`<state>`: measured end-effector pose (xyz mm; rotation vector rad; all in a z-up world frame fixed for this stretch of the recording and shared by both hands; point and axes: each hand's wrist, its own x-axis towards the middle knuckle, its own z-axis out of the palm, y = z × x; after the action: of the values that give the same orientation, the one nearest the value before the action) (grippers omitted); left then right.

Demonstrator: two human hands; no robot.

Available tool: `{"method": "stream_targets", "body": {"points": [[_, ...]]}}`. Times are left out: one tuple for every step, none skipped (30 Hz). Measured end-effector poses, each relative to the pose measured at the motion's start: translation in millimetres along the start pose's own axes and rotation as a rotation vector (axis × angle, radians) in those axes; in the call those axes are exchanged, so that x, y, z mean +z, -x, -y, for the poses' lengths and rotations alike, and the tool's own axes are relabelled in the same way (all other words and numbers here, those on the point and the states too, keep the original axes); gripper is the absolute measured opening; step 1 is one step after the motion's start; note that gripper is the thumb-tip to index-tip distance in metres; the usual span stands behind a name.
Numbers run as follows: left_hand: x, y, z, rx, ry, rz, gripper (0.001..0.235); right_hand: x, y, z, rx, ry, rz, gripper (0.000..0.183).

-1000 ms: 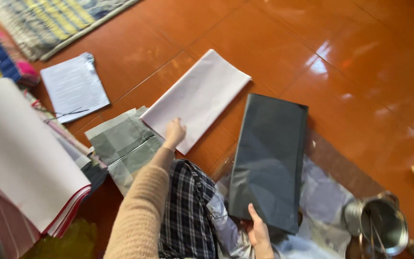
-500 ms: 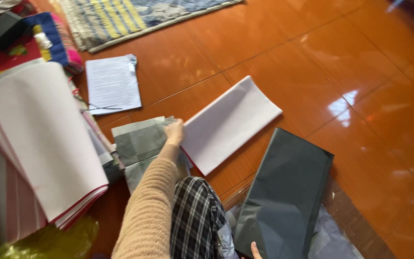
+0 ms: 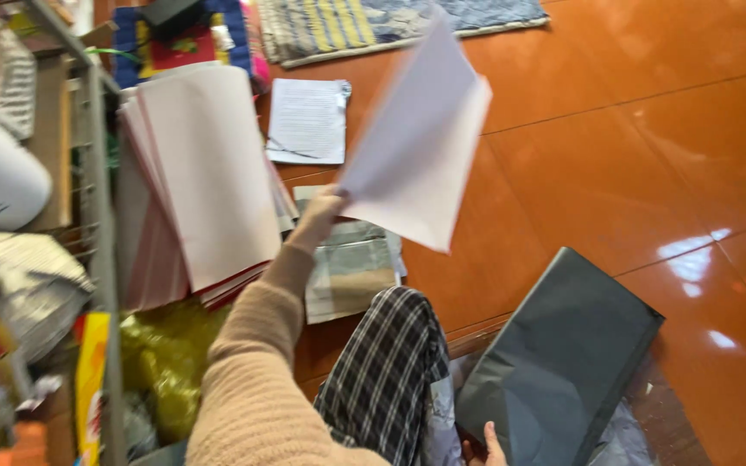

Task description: The person sits on the floor and uses scissors to cut a large sheet of white paper into several smaller rectangular pieces. After cutting, the person sets the scissors down and folds a large black sheet of paper.

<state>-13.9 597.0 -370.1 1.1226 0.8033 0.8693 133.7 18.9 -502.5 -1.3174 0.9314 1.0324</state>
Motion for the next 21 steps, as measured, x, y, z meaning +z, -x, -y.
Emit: {"method": "stream_targets", "body": {"points": [[-23.2,20.5,-14.2,0.006,-0.002,-0.012,0.02,-6.5,-10.6,0.3,0.002,0.011,0.008,0.048],[-45.8,41.2,-28.5,0.048,0.185,-0.1,0.021,-12.5,-21.3,0.9,0.019,0.011,0.081,0.047],[-65.8,60.6,-44.1,0.094,0.371,-0.184,0.023,-17.4,-31.9,3.2,0.035,0.009,0.155,0.047],[-85.3,80.2,-60.8,0.103,0.368,-0.191,0.023,-10.3,-18.6,2.1,0.037,0.017,0.164,0.047],[-103.1,99.6,-75.5,0.034,0.392,-0.382,0.022,-4.4,-5.4,2.8,0.035,0.041,0.102,0.049],[-120.8,119.1,-89.9,-0.038,0.415,-0.571,0.022,1.7,7.8,3.3,0.031,0.065,0.039,0.052],[-117.1,149.2,-119.0,-0.029,0.419,-0.57,0.022,-4.9,-8.3,5.8,0.026,0.067,0.046,0.052],[-112.6,179.2,-147.7,-0.155,0.184,-0.638,0.021,-11.1,-24.5,9.3,0.055,0.048,0.151,0.051],[-107.1,206.9,-176.6,-0.279,-0.056,-0.691,0.023,-17.1,-41.0,10.6,0.083,0.022,0.256,0.052],[-163.7,192.1,-134.2,-0.27,-0.055,-0.685,0.023,-18.3,-52.9,12.0,0.078,0.016,0.264,0.052],[-204.7,176.8,-96.7,-0.168,0.034,-0.74,0.028,-20.2,-65.0,11.4,0.048,0.033,0.236,0.053],[-227.0,159.7,-55.8,-0.066,0.124,-0.792,0.032,-22.0,-77.4,12.2,0.019,0.05,0.209,0.055],[-237.6,161.7,-47.3,-0.059,0.119,-0.768,0.032,-15.1,-57.9,12.6,0.014,0.027,0.215,0.055],[-247.9,162.3,-38.9,-0.046,0.185,-0.765,0.031,-8.4,-38.6,14.1,0.116,0.041,0.229,0.061],[-257.7,162.4,-30.3,-0.039,0.25,-0.758,0.031,-4.7,-17.9,14.6,0.218,0.053,0.242,0.066],[-258.0,162.7,-29.6,-0.036,0.243,-0.731,0.031,-1.3,-13.3,11.7,0.213,0.026,0.247,0.066],[-258.7,163.5,-27.2,-0.038,0.247,-0.75,0.032,1.6,-9.8,9.6,0.099,0.006,0.217,0.058],[-260.2,163.6,-24.6,-0.039,0.25,-0.769,0.033,5.1,-6.7,7.4,-0.013,-0.015,0.183,0.05],[-260.8,166.2,-27.8,-0.041,0.247,-0.747,0.033,3.0,-10.6,8.0,-0.018,-0.037,0.182,0.05],[-261.7,168.4,-30.9,0.005,-0.038,-0.801,0.033,1.0,-14.6,8.8,0.048,-0.022,0.22,0.053],[-262.2,172.8,-33.5,0.057,-0.323,-0.848,0.036,-2.1,-19.3,10.7,0.117,-0.004,0.26,0.057]]}}
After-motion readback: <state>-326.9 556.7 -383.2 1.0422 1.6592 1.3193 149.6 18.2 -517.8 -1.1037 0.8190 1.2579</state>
